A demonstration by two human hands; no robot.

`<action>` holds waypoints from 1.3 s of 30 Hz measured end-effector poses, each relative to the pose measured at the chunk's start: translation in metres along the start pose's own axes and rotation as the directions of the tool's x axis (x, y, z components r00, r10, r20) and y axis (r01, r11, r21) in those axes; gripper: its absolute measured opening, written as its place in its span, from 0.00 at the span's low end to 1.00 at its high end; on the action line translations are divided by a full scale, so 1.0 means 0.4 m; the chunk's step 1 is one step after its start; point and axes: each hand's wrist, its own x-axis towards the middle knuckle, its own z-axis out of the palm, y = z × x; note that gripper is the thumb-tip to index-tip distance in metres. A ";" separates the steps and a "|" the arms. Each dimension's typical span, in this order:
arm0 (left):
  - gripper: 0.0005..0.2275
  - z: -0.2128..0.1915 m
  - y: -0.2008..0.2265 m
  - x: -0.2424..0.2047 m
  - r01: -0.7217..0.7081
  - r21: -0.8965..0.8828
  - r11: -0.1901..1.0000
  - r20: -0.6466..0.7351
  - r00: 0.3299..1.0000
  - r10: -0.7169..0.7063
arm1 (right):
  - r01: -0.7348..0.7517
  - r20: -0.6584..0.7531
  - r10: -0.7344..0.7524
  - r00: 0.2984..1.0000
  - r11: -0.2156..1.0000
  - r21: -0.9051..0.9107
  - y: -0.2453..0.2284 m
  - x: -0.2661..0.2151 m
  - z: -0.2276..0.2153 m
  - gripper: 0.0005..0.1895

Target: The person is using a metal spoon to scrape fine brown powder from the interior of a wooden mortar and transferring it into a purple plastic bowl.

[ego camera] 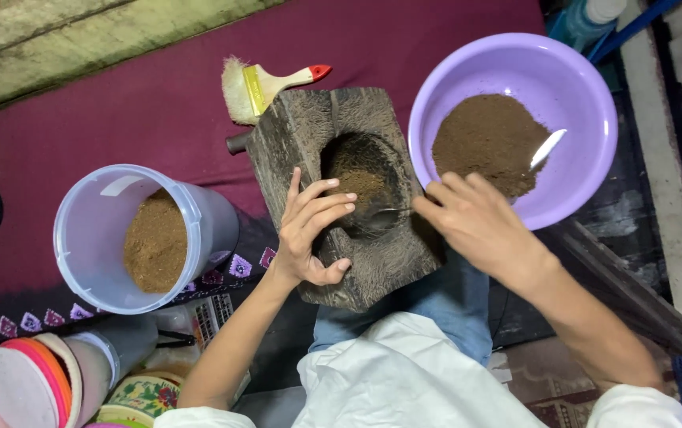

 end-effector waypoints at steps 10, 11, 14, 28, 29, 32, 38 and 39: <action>0.27 -0.003 0.000 0.001 -0.017 -0.003 1.000 -0.001 1.000 0.017 | -0.049 -0.137 0.047 0.989 0.999 -0.005 0.050 0.022 0.056 0.04; 0.27 -0.005 0.000 0.001 -0.019 -0.001 1.000 0.006 1.000 0.019 | -0.085 -0.058 0.084 0.995 0.996 -0.007 0.062 0.011 0.028 0.04; 0.27 -0.006 -0.002 -0.002 -0.022 -0.004 1.000 0.010 1.000 0.023 | -0.121 0.026 0.122 0.992 0.992 -0.022 0.072 0.015 0.023 0.05; 0.31 -0.005 -0.015 -0.017 -0.054 -0.032 0.998 -0.008 0.999 0.053 | -0.245 -0.190 0.216 0.958 0.958 -0.146 0.038 0.063 0.164 0.06; 0.32 -0.006 -0.016 -0.016 -0.057 -0.031 0.998 -0.003 0.998 0.057 | -0.216 -0.168 0.197 0.966 0.971 -0.103 0.016 0.069 0.187 0.07; 0.34 -0.006 -0.025 -0.023 -0.055 -0.025 0.998 -0.003 0.999 0.054 | -0.176 -0.143 0.167 0.975 0.983 -0.052 -0.005 0.081 0.171 0.10; 0.37 0.002 -0.037 -0.033 -0.043 -0.021 0.999 -0.006 0.999 0.043 | -0.120 -0.149 0.129 0.980 0.990 0.067 0.025 0.155 0.156 0.12; 0.37 0.003 -0.039 -0.032 -0.044 -0.026 0.999 -0.009 0.999 0.044 | -0.068 -0.110 0.084 0.990 0.988 0.141 0.021 0.176 0.165 0.11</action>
